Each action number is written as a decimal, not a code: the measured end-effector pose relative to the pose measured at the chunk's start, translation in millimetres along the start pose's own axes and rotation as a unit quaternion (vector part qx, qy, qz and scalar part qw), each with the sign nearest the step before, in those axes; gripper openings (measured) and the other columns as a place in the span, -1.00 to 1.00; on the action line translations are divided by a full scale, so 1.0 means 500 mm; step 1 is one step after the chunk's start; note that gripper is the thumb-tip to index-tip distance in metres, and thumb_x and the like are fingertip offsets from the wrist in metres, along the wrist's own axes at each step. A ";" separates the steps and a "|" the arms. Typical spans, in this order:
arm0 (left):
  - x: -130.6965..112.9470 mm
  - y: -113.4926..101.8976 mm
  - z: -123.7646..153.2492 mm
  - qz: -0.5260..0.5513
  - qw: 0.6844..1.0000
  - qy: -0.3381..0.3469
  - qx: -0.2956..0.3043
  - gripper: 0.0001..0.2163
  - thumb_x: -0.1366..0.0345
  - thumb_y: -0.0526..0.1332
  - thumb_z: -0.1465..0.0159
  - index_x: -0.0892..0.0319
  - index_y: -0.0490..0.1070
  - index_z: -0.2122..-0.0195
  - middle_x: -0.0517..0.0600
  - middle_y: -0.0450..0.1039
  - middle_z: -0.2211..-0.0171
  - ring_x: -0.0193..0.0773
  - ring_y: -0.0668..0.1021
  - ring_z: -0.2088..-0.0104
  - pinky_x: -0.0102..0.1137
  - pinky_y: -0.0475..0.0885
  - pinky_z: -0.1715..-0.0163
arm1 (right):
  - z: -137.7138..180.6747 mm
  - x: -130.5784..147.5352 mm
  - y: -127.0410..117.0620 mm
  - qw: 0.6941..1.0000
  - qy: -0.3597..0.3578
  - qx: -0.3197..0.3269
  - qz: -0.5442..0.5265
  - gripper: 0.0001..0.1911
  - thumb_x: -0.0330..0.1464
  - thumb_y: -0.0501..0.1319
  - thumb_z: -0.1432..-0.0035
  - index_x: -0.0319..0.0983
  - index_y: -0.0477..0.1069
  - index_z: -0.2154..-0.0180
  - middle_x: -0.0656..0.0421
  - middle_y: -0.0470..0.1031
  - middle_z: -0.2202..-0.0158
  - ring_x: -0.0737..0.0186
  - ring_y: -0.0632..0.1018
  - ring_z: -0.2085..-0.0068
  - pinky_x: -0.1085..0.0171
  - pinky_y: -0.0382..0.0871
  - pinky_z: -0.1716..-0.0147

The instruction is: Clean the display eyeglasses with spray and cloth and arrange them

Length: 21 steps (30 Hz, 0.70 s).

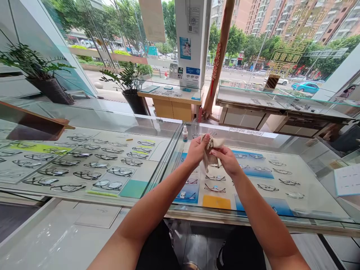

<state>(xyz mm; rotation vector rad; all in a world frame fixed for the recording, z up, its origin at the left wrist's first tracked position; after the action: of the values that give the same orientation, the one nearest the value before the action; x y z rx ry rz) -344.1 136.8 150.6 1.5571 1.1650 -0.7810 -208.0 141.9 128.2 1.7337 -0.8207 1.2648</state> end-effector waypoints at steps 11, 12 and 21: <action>-0.011 0.027 0.009 0.058 0.996 -0.022 0.071 -0.49 -0.09 0.61 -0.09 0.22 0.53 0.22 -0.08 0.50 0.41 -0.36 0.46 0.42 -0.44 0.37 0.35 | -0.002 0.004 -0.011 0.999 -0.004 -0.037 -0.031 -0.61 -0.03 0.63 0.12 -0.12 0.69 0.34 0.17 0.65 0.30 0.12 0.55 0.18 0.14 0.44 0.02; -0.011 0.025 0.009 0.049 0.997 -0.018 0.059 -0.49 -0.13 0.58 -0.12 0.22 0.51 0.28 -0.10 0.46 0.46 -0.38 0.43 0.46 -0.45 0.33 0.39 | -0.001 -0.001 -0.008 0.999 0.001 -0.035 -0.027 -0.60 -0.02 0.63 0.12 -0.12 0.69 0.33 0.16 0.65 0.30 0.12 0.55 0.19 0.13 0.45 0.03; -0.030 -0.025 -0.013 0.028 0.999 -0.036 -0.021 -0.39 -0.36 0.43 -0.17 0.20 0.52 0.37 -0.04 0.55 0.48 -0.26 0.58 0.42 -0.40 0.43 0.40 | 0.004 0.025 -0.005 0.998 -0.052 -0.032 0.018 -0.63 0.02 0.53 -0.07 -0.11 0.59 0.36 0.11 0.64 0.05 -0.04 0.56 -0.10 0.04 0.42 -0.18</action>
<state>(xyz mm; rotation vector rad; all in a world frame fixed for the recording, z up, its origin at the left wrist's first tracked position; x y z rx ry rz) -361.3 138.9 161.7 1.5095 1.0737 -0.7651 -201.4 140.6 139.4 1.7514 -0.9471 1.1679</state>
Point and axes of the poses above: each hand's wrist, its own z-axis away from the middle knuckle, its own y-axis out of the palm, x = y × z, the point moved 6 cm from there along -z, towards the middle knuckle
